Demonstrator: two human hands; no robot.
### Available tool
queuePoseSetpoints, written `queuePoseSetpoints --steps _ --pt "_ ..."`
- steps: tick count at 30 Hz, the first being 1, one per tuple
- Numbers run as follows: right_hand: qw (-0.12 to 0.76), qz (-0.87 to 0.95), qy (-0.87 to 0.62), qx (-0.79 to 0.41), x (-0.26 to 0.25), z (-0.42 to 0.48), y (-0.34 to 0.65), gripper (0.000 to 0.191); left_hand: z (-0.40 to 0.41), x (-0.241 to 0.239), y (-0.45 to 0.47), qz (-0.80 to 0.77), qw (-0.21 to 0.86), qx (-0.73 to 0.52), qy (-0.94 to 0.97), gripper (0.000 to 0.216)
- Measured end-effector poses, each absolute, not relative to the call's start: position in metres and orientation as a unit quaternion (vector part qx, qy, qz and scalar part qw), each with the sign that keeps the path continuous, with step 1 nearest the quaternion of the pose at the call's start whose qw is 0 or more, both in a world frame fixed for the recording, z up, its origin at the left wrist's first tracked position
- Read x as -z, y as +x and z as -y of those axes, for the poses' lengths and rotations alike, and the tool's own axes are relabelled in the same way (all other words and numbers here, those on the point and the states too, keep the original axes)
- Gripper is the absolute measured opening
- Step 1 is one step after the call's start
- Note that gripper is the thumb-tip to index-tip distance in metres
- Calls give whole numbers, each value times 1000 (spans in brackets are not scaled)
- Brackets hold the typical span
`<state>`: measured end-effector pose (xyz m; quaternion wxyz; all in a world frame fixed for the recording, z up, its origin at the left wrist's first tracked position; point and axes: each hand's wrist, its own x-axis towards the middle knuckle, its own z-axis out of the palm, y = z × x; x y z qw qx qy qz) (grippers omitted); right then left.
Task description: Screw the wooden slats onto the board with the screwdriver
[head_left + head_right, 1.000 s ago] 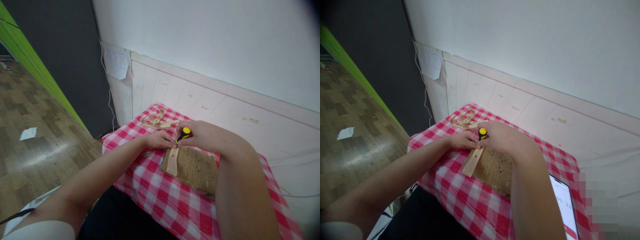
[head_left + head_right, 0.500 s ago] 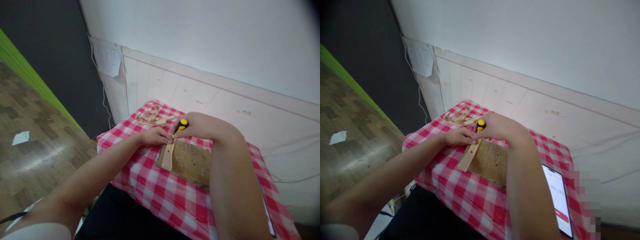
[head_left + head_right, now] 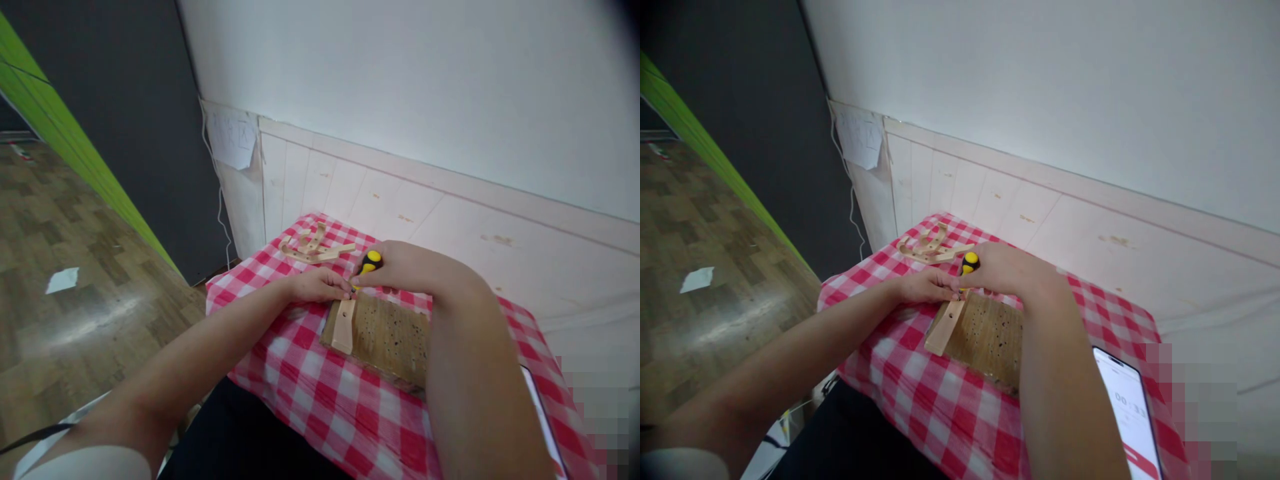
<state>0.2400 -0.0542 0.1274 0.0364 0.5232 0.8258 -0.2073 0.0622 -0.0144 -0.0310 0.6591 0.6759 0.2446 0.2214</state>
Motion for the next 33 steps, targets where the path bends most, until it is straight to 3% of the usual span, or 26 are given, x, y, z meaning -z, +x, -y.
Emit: queuePoseSetpoints --steps 4,11,17,21,24,27,33 --pt "7 -826 536 175 -127 56 234 41 16 29 63 -248 660 -221 673 25" --pt "-47 -852 508 122 -136 70 235 18 18 26 61 -266 658 -210 672 31" --pt "-33 -845 512 149 -148 83 239 26 17 27 62 -259 671 -203 665 33" --pt "-24 -812 577 88 -148 79 237 36 18 24 62 -240 678 -205 664 28" --pt "-45 -811 581 56 -145 74 235 29 18 23 62 -247 674 -212 663 24" --pt "-69 -824 558 73 -146 76 235 25 17 24 62 -246 683 -208 655 24" --pt "-35 -828 547 120 -157 87 236 25 14 27 62 -243 690 -205 650 26"
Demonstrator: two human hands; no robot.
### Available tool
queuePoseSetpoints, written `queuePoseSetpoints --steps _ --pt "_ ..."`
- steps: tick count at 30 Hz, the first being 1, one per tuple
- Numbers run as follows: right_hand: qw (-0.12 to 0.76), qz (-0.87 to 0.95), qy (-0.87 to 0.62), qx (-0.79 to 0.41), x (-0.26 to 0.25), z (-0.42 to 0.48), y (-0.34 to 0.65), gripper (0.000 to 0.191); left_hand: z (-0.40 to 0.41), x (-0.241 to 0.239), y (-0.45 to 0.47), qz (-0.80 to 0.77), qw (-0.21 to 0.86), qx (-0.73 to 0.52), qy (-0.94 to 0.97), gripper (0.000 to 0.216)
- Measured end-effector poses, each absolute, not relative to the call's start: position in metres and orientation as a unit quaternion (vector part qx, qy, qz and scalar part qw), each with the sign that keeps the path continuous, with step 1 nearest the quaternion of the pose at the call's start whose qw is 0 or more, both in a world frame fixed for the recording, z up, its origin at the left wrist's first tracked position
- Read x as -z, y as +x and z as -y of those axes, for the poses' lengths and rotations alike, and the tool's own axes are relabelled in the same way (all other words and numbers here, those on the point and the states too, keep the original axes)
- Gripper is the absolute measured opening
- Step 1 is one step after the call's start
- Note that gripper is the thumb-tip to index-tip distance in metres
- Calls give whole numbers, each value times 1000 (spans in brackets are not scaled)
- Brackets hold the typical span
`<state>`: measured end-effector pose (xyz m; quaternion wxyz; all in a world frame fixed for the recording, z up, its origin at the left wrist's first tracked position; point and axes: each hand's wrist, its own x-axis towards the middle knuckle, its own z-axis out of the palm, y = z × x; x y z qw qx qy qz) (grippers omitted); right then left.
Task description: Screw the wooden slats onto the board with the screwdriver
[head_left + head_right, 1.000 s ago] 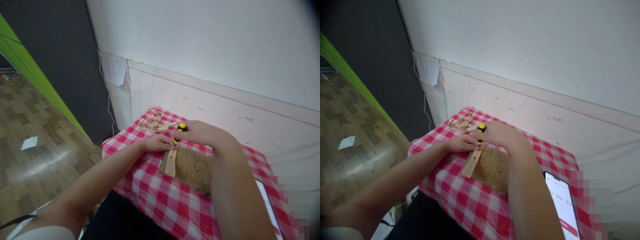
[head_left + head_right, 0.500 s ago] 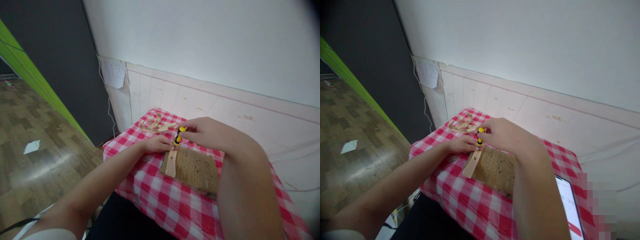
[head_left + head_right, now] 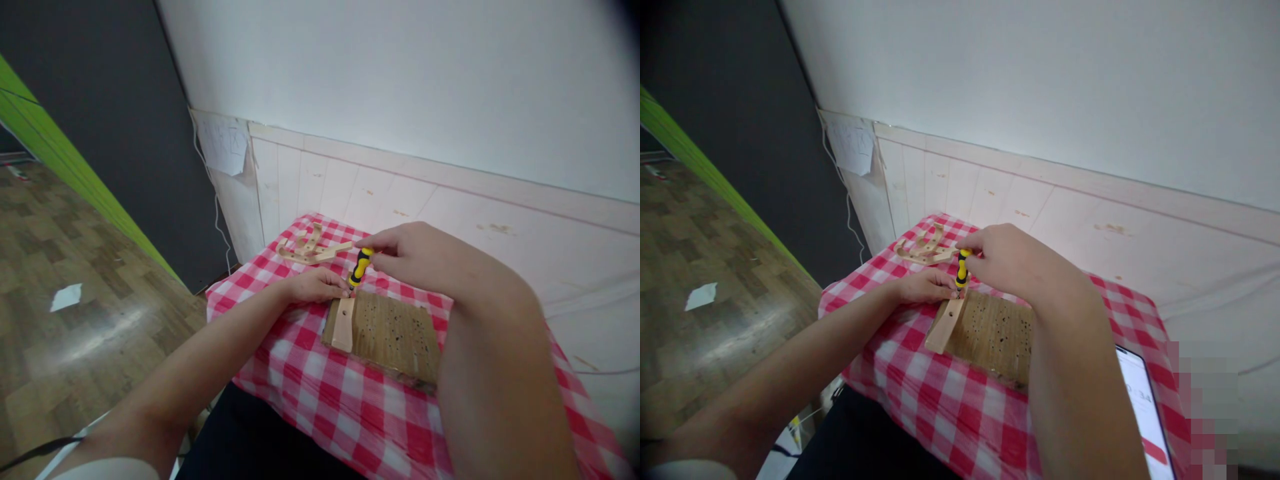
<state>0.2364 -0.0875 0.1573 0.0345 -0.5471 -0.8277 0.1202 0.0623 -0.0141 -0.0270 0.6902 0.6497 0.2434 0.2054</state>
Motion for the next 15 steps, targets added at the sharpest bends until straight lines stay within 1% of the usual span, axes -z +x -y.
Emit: queuePoseSetpoints --steps 3,5,7,9,13,15 --pt "37 818 -569 -68 -154 84 237 22 14 28 63 -243 692 -210 647 24" --pt "49 810 -584 -24 -148 79 237 29 14 29 63 -244 692 -209 647 23" --pt "71 812 -579 -7 -142 74 236 35 14 29 63 -246 688 -205 651 23" --pt "88 818 -568 -13 -138 71 235 34 14 28 62 -245 682 -203 658 24" --pt "100 836 -537 -52 -135 71 233 21 14 27 62 -240 676 -209 664 24" --pt "98 846 -519 -74 -137 74 234 23 14 27 62 -247 675 -206 664 24"
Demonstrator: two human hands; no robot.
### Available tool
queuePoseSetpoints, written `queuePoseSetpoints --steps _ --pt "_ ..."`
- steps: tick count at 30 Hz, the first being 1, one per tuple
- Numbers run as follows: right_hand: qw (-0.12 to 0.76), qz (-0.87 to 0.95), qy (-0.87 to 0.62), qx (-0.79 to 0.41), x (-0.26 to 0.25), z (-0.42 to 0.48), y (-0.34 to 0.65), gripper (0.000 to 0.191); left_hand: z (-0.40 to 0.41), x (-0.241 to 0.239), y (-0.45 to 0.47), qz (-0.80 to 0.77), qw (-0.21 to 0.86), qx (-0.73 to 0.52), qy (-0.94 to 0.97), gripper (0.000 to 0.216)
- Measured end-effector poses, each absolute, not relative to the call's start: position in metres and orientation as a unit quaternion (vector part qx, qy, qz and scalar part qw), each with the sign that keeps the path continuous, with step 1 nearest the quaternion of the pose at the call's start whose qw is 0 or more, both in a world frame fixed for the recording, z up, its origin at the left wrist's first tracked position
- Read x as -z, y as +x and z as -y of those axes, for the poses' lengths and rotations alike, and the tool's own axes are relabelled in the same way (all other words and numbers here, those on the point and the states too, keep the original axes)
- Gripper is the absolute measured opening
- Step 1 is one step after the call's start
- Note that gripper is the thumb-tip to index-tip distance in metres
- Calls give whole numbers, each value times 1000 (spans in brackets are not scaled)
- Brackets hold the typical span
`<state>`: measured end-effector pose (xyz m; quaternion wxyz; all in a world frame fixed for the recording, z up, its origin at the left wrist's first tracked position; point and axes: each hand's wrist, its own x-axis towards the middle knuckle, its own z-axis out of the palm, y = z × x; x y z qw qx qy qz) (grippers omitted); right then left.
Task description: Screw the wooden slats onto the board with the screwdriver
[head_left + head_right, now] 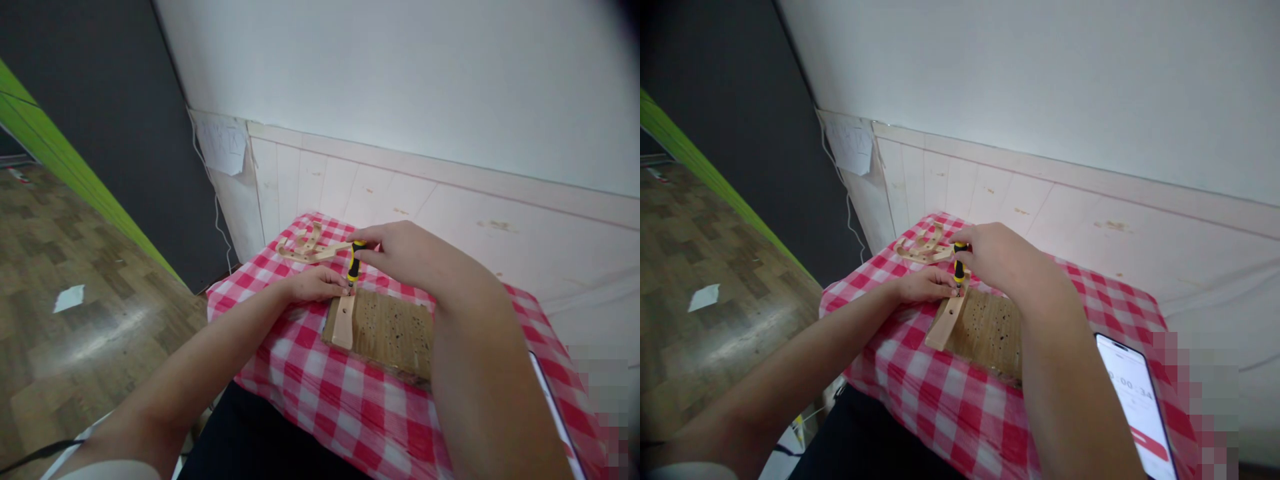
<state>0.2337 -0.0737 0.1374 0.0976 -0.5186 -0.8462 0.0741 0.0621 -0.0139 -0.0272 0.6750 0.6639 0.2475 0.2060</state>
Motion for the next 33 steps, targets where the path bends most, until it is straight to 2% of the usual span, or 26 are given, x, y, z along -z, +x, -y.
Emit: queuePoseSetpoints --steps 7,11,14,17,21,24,29,31,33 --pt "37 829 -557 -38 -146 78 237 23 16 24 62 -263 672 -206 661 20" --pt "65 807 -586 30 -134 67 237 32 16 23 62 -262 668 -206 665 18" --pt "76 835 -544 -18 -127 63 236 26 14 25 61 -253 665 -203 673 19" --pt "79 852 -515 -47 -129 67 236 33 13 27 61 -246 669 -205 671 21" --pt "29 826 -563 -6 -134 69 236 31 14 28 62 -248 677 -209 660 23" --pt "37 795 -604 47 -130 66 234 40 14 27 62 -250 676 -205 662 23" --pt "82 836 -543 -18 -131 69 231 26 15 24 62 -250 678 -203 661 24" --pt "65 844 -530 -49 -137 73 232 26 15 23 62 -242 677 -203 665 23" --pt "33 825 -563 -29 -141 75 233 27 15 22 62 -242 673 -201 669 20"
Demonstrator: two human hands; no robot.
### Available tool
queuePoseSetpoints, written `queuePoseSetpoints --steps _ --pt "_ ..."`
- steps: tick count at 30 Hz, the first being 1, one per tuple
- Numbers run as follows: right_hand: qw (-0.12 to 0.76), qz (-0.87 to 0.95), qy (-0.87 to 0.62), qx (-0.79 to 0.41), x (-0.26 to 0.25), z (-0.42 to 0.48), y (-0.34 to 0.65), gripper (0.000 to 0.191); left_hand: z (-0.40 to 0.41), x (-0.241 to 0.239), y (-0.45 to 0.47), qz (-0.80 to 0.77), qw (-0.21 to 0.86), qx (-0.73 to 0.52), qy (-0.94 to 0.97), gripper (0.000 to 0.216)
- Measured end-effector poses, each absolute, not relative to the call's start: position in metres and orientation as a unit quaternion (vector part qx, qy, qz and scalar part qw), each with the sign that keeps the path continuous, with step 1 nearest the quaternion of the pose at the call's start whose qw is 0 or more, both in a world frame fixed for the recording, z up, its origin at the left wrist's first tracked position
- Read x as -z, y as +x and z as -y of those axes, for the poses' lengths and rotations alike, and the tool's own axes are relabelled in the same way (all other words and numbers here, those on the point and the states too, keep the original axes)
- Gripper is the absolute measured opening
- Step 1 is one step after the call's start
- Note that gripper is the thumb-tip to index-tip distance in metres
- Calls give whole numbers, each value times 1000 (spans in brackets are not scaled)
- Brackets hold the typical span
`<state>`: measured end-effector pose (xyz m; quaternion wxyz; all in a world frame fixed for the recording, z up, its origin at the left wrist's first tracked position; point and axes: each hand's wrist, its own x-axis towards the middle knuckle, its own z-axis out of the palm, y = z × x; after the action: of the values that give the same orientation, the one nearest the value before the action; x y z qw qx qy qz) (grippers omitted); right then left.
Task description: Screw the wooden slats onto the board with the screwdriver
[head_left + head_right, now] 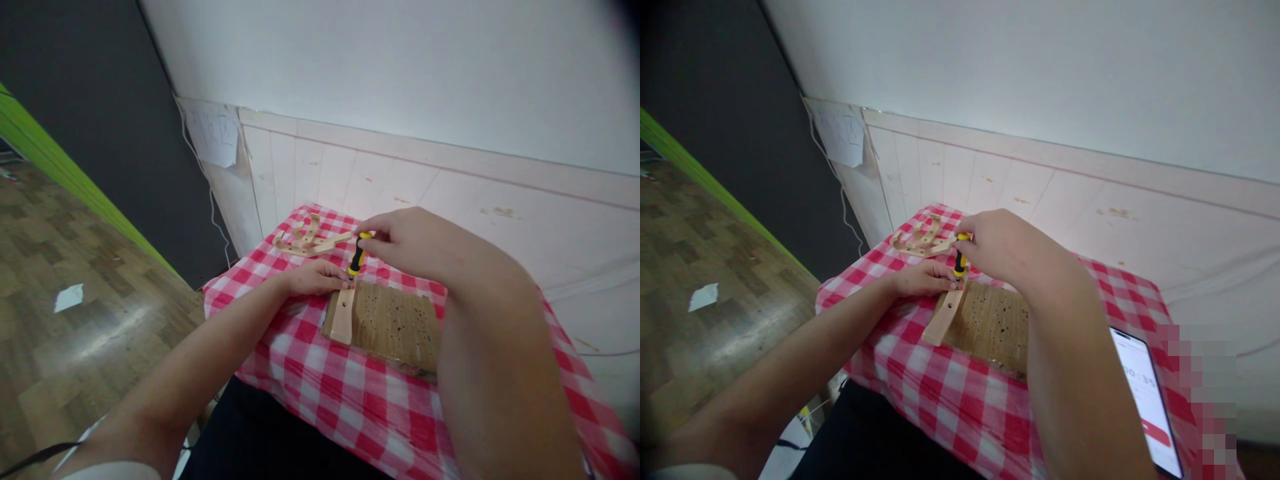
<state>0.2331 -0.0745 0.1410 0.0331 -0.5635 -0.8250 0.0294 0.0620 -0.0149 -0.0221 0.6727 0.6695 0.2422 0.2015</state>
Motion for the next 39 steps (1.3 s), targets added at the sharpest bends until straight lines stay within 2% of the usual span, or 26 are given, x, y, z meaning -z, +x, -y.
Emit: queuePoseSetpoints --steps 4,7,11,14,17,23,26,29,34,39 --pt "29 780 -622 67 -137 70 235 37 14 22 62 -266 662 -195 673 21" --pt "60 813 -578 15 -135 71 235 33 14 22 61 -260 668 -198 669 23" --pt "35 841 -538 -46 -139 75 234 30 14 23 61 -247 668 -199 672 20" --pt "15 802 -596 33 -138 73 233 42 11 25 61 -249 662 -193 680 17" --pt "30 777 -624 80 -132 67 232 52 9 27 60 -249 656 -189 687 17" --pt "38 838 -542 -40 -134 70 233 33 12 26 61 -266 659 -197 675 20" --pt "6 806 -591 26 -135 71 230 42 12 26 62 -255 660 -201 677 18" --pt "23 779 -621 82 -129 68 223 51 11 27 61 -248 657 -196 684 20" --pt "67 838 -542 3 -124 69 218 33 11 29 61 -252 652 -198 687 25" --pt "44 853 -516 -58 -137 78 230 34 13 25 61 -251 653 -200 685 21"
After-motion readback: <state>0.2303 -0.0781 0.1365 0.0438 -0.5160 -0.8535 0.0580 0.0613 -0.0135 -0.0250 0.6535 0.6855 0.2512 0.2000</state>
